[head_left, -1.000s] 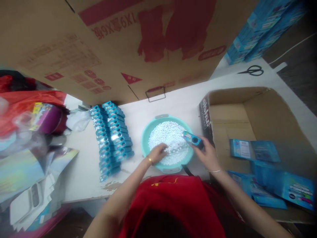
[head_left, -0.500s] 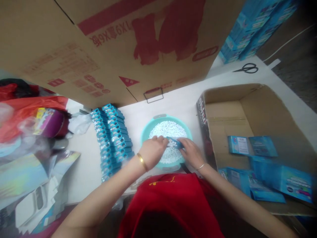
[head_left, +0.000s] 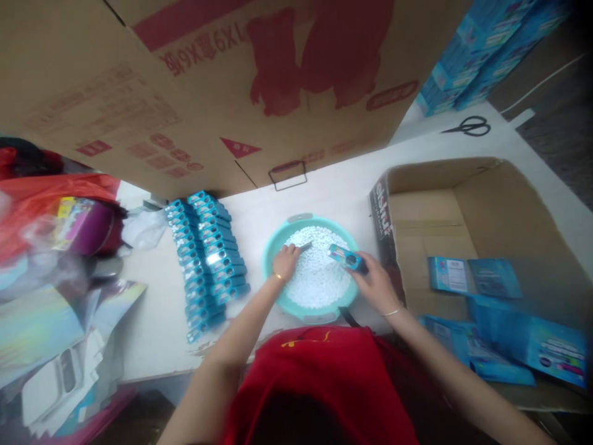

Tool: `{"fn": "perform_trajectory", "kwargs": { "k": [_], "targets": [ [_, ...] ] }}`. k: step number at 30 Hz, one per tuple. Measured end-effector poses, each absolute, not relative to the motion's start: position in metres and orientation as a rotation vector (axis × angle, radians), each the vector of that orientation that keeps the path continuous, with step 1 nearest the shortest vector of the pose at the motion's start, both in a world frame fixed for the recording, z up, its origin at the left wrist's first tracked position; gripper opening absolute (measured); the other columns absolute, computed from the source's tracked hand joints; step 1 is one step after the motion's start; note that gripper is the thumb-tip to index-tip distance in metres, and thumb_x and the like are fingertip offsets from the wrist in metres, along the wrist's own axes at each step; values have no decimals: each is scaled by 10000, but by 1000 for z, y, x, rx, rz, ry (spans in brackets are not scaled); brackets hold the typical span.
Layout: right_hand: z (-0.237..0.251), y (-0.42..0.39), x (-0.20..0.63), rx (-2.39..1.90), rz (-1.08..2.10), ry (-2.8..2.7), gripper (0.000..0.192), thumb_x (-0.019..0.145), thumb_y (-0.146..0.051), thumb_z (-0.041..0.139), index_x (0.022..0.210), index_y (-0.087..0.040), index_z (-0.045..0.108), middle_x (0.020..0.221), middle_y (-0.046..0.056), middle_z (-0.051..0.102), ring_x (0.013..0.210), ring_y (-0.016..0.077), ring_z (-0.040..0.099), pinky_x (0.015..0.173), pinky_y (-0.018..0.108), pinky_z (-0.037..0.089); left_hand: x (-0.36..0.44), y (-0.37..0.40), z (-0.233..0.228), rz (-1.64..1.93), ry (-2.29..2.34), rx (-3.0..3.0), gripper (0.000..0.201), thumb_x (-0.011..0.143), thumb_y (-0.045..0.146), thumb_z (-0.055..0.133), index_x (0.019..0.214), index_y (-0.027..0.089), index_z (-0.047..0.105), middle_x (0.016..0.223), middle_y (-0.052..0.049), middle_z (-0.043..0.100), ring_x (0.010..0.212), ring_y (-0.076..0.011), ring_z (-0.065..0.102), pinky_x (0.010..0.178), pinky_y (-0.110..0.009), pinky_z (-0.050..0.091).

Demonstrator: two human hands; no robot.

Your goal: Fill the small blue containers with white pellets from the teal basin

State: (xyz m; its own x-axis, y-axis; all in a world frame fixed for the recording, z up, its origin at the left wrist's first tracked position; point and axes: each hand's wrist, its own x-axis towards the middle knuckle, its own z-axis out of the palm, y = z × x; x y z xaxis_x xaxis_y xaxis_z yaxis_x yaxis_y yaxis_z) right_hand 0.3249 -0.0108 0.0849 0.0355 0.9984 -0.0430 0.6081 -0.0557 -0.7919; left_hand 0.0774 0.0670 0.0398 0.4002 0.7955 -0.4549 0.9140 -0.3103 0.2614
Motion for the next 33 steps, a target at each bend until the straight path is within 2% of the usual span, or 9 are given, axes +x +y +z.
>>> {"fn": "perform_trajectory", "kwargs": {
  "k": [4, 9, 13, 17, 22, 27, 30, 33],
  "targets": [
    [94, -5, 328, -1757, 841, -1563, 394, 845, -430, 558, 1159, -197, 517, 1098, 97, 633, 997, 244, 605, 888, 375, 477, 99, 27, 14, -230, 1284, 2132, 270, 904, 129, 368, 1073, 199, 566, 1085, -82, 565, 1029, -224, 482, 879, -355, 437],
    [96, -4, 330, -1776, 839, -1512, 416, 827, -451, 580, 1153, -199, 518, 1080, 92, 640, 971, 244, 612, 859, 366, 483, 94, 0, 19, -106, 1184, 2015, 242, 857, 162, 492, 1093, 180, 540, 1067, -63, 594, 956, -178, 541, 875, -312, 450],
    [93, -7, 331, -1751, 843, -1545, 388, 843, -420, 555, 1160, -200, 512, 1090, 95, 633, 984, 246, 604, 875, 376, 478, 73, 8, 55, 149, 1076, 1852, 208, 858, 226, 517, 1058, 170, 540, 973, -58, 598, 839, -161, 550, 794, -306, 459],
    [84, -13, 326, -1701, 818, -1679, 355, 855, -315, 515, 1190, -200, 503, 1136, 112, 607, 1050, 260, 578, 920, 420, 467, 57, 26, 114, 289, 1027, 1894, 205, 880, 226, 495, 1073, 172, 533, 981, -72, 590, 873, -163, 546, 805, -303, 450],
    [79, -18, 309, -1586, 760, -1893, 436, 815, -160, 470, 1246, -223, 480, 1191, 104, 586, 1123, 267, 541, 963, 470, 455, 67, 47, 177, 3, 1037, 2186, 189, 883, 187, 467, 1058, 170, 537, 970, -70, 585, 919, -184, 549, 817, -314, 464],
    [86, -17, 297, -1563, 786, -1962, 401, 815, -130, 463, 1208, -201, 498, 1151, 112, 596, 1096, 270, 547, 920, 461, 489, 103, 48, 217, -528, 1135, 2473, 186, 900, 130, 391, 985, 144, 556, 955, -92, 575, 881, -227, 542, 657, -323, 481],
    [84, -16, 297, -1553, 797, -1953, 380, 831, -156, 480, 1208, -199, 493, 1146, 111, 598, 1082, 266, 552, 924, 450, 490, 118, 43, 230, -610, 1106, 2576, 214, 912, 124, 360, 983, 131, 562, 948, -99, 572, 889, -249, 532, 643, -343, 479],
    [78, -16, 301, -1557, 793, -1951, 395, 835, -166, 482, 1228, -208, 482, 1162, 106, 594, 1091, 265, 548, 938, 454, 481, 112, 45, 229, -544, 1075, 2622, 217, 921, 140, 358, 964, 147, 571, 938, -89, 567, 880, -239, 517, 668, -348, 475]
  ]
}}
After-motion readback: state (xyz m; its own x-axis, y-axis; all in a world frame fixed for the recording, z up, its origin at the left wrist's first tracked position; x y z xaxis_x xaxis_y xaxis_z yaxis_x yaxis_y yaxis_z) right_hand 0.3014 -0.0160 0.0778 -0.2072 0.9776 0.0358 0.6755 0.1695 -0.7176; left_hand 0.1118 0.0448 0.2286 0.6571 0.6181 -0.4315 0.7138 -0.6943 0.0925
